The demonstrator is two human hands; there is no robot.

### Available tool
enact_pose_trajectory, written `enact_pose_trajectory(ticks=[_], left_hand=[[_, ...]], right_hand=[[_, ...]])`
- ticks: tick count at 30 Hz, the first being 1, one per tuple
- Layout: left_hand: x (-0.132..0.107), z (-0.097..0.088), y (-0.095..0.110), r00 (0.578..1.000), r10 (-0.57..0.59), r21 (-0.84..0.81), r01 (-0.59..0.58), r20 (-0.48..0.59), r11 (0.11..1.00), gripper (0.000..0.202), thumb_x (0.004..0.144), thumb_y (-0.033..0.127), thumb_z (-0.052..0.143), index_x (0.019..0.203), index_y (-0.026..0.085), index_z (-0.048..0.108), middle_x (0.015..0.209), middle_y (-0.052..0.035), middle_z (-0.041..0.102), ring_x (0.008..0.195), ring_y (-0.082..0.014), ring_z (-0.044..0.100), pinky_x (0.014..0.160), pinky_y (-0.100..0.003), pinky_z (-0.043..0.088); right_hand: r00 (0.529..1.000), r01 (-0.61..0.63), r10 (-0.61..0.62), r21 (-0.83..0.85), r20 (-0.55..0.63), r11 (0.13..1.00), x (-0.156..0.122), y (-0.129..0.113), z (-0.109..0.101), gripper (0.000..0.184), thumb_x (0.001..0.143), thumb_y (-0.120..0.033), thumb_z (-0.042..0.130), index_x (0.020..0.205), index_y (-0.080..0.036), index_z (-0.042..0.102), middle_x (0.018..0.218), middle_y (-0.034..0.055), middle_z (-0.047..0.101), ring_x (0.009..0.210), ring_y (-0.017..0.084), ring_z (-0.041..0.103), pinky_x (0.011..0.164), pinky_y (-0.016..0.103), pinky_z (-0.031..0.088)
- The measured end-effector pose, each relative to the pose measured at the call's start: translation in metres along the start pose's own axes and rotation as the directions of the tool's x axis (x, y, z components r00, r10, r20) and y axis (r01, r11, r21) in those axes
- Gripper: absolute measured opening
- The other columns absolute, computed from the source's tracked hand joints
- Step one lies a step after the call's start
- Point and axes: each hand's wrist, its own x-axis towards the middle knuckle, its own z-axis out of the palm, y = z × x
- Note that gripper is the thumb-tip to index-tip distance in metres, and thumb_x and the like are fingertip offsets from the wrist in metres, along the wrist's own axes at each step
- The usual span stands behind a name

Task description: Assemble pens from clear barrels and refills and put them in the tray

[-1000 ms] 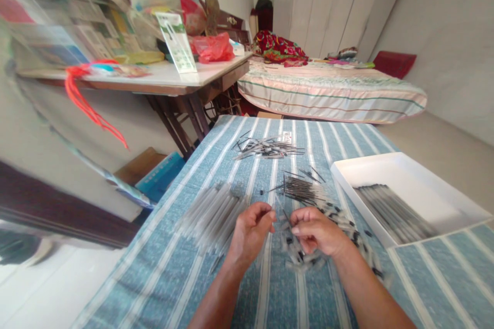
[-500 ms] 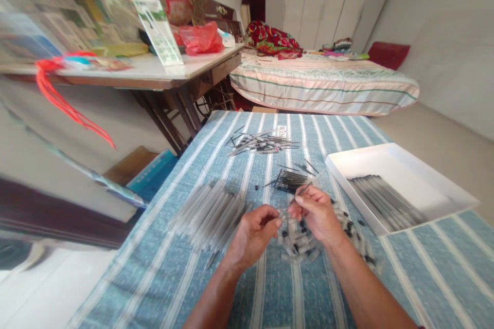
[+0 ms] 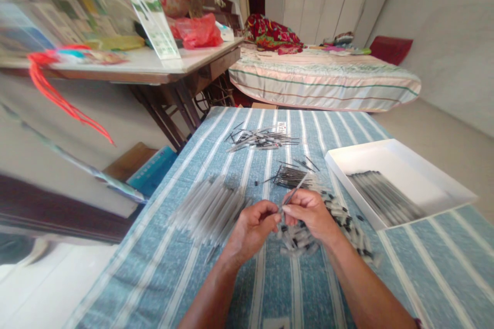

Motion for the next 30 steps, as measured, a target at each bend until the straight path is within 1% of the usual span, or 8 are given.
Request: enact_pose_trajectory(ticks=[7, 12, 15, 19, 22, 24, 27, 30], left_hand=[[-0.003, -0.006, 0.003, 0.991, 0.085, -0.313, -0.115, -0.107, 0.943, 0.011, 0.073, 0.026, 0.063, 0.078, 0.016, 0.063, 0.073, -0.0026, 0.066, 0.061, -0.0134, 0.058, 0.064, -0.027, 0.045], [-0.003, -0.009, 0.004, 0.982, 0.123, -0.413, -0.174, -0.146, 0.894, 0.011, 0.073, 0.024, 0.063, 0.079, 0.016, 0.062, 0.074, -0.0031, 0.066, 0.062, -0.0138, 0.058, 0.064, -0.028, 0.045], [-0.003, -0.010, 0.005, 0.979, 0.139, -0.450, -0.191, -0.147, 0.873, 0.009, 0.075, 0.023, 0.062, 0.080, 0.015, 0.062, 0.074, -0.0030, 0.066, 0.061, -0.0131, 0.058, 0.062, -0.027, 0.044], [-0.004, -0.010, 0.006, 0.981, 0.118, -0.475, -0.178, -0.153, 0.862, 0.008, 0.076, 0.022, 0.060, 0.080, 0.016, 0.060, 0.073, -0.0023, 0.066, 0.059, -0.0124, 0.058, 0.061, -0.027, 0.043], [-0.004, -0.010, 0.006, 0.983, 0.104, -0.497, -0.167, -0.151, 0.851, 0.008, 0.077, 0.023, 0.060, 0.081, 0.016, 0.059, 0.071, -0.0018, 0.066, 0.058, -0.0123, 0.058, 0.059, -0.026, 0.043], [-0.004, -0.010, 0.006, 0.985, 0.100, -0.503, -0.158, -0.141, 0.850, 0.008, 0.077, 0.022, 0.059, 0.082, 0.016, 0.058, 0.070, -0.0019, 0.066, 0.056, -0.0114, 0.057, 0.057, -0.025, 0.043], [-0.003, -0.009, 0.005, 0.986, 0.095, -0.500, -0.151, -0.135, 0.853, 0.008, 0.078, 0.021, 0.058, 0.083, 0.015, 0.057, 0.069, -0.0019, 0.066, 0.053, -0.0099, 0.056, 0.054, -0.023, 0.042], [-0.002, -0.009, 0.003, 0.987, 0.103, -0.485, -0.152, -0.126, 0.861, 0.008, 0.078, 0.021, 0.058, 0.084, 0.015, 0.057, 0.068, -0.0015, 0.066, 0.051, -0.0095, 0.056, 0.051, -0.022, 0.042]], right_hand=[[0.991, 0.001, -0.005, -0.032, -0.132, 0.999, 0.003, 0.003, -0.012, 0.023, 0.070, -0.037, 0.067, 0.081, -0.017, 0.064, 0.049, -0.0020, 0.060, 0.039, 0.010, 0.049, 0.042, 0.022, 0.040], [0.991, -0.055, 0.006, -0.357, -0.137, 0.933, 0.007, 0.012, -0.016, 0.012, 0.073, -0.029, 0.061, 0.070, -0.017, 0.063, 0.045, -0.0040, 0.054, 0.040, 0.009, 0.046, 0.042, 0.020, 0.034], [0.999, 0.007, -0.033, -0.620, -0.031, 0.785, 0.006, 0.012, -0.011, 0.012, 0.076, -0.023, 0.056, 0.072, -0.017, 0.066, 0.050, -0.0037, 0.055, 0.046, 0.009, 0.047, 0.047, 0.019, 0.032], [0.993, 0.105, 0.001, -0.878, 0.119, 0.467, 0.002, 0.005, -0.001, 0.017, 0.077, -0.018, 0.052, 0.082, -0.021, 0.068, 0.066, -0.0010, 0.066, 0.061, 0.012, 0.058, 0.058, 0.020, 0.035], [0.990, 0.098, 0.073, -0.966, 0.118, 0.240, 0.001, 0.001, 0.004, 0.017, 0.078, -0.020, 0.053, 0.084, -0.023, 0.068, 0.072, 0.0015, 0.069, 0.067, 0.015, 0.061, 0.060, 0.022, 0.035], [0.991, 0.084, 0.089, -0.983, 0.100, 0.164, 0.001, 0.001, 0.005, 0.016, 0.079, -0.022, 0.052, 0.083, -0.023, 0.068, 0.072, 0.0026, 0.069, 0.069, 0.016, 0.062, 0.060, 0.023, 0.035], [0.992, 0.089, 0.074, -0.975, 0.106, 0.206, 0.002, 0.002, 0.002, 0.014, 0.079, -0.022, 0.052, 0.076, -0.022, 0.067, 0.068, 0.0016, 0.068, 0.067, 0.016, 0.061, 0.058, 0.022, 0.033], [0.990, 0.123, 0.015, -0.914, 0.140, 0.386, 0.002, 0.004, -0.005, 0.013, 0.077, -0.018, 0.053, 0.072, -0.020, 0.065, 0.064, -0.0003, 0.064, 0.062, 0.013, 0.057, 0.057, 0.021, 0.033]])
